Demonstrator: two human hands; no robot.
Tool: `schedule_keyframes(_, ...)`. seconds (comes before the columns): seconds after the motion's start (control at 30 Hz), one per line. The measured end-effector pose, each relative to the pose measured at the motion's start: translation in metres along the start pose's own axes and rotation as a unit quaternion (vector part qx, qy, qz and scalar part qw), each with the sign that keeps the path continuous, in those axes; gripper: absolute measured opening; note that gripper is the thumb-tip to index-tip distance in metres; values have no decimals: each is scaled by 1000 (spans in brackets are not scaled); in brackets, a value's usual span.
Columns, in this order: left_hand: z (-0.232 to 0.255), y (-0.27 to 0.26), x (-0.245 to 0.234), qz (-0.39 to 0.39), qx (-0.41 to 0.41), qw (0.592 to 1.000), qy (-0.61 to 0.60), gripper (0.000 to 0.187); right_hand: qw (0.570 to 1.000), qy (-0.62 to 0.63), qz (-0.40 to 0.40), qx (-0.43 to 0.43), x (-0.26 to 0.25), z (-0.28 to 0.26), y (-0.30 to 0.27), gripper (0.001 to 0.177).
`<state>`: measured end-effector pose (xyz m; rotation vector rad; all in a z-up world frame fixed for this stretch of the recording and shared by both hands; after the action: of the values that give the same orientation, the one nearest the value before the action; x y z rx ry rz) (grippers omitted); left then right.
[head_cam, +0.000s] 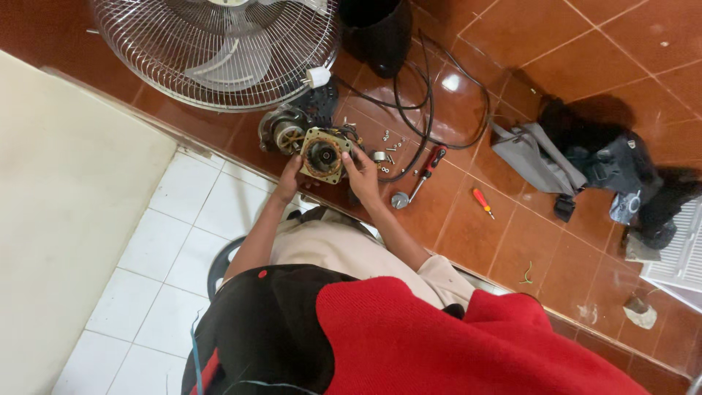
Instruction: The person disassembles a fan motor using a screwdriver, removes screws, separates the motor housing, and inspects the internal components. The person then reassembles the motor housing and secures it with screws.
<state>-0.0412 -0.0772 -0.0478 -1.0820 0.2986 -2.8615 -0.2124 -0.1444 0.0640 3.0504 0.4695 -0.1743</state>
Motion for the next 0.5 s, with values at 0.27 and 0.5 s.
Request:
schedule_keyframes(0.27, 13, 5, 1, 150, 237, 907, 313, 60, 994, 17, 15, 111, -17, 51, 6, 39)
schedule_keyframes(0.5, 6, -6, 13, 213, -16, 932, 292, 68, 989, 45, 36, 140, -34, 95, 18, 34)
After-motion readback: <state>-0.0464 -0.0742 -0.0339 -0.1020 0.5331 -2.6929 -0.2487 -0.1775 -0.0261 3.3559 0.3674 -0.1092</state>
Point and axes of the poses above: each hand's wrist, its own y-axis towards the middle knuckle, its own x-axis out of the palm, z = x × y, the point moved 9 cm from there along y, towards the middle knuckle, and after that the axes turned 6 degrees about -y, right-handed, at the moved point
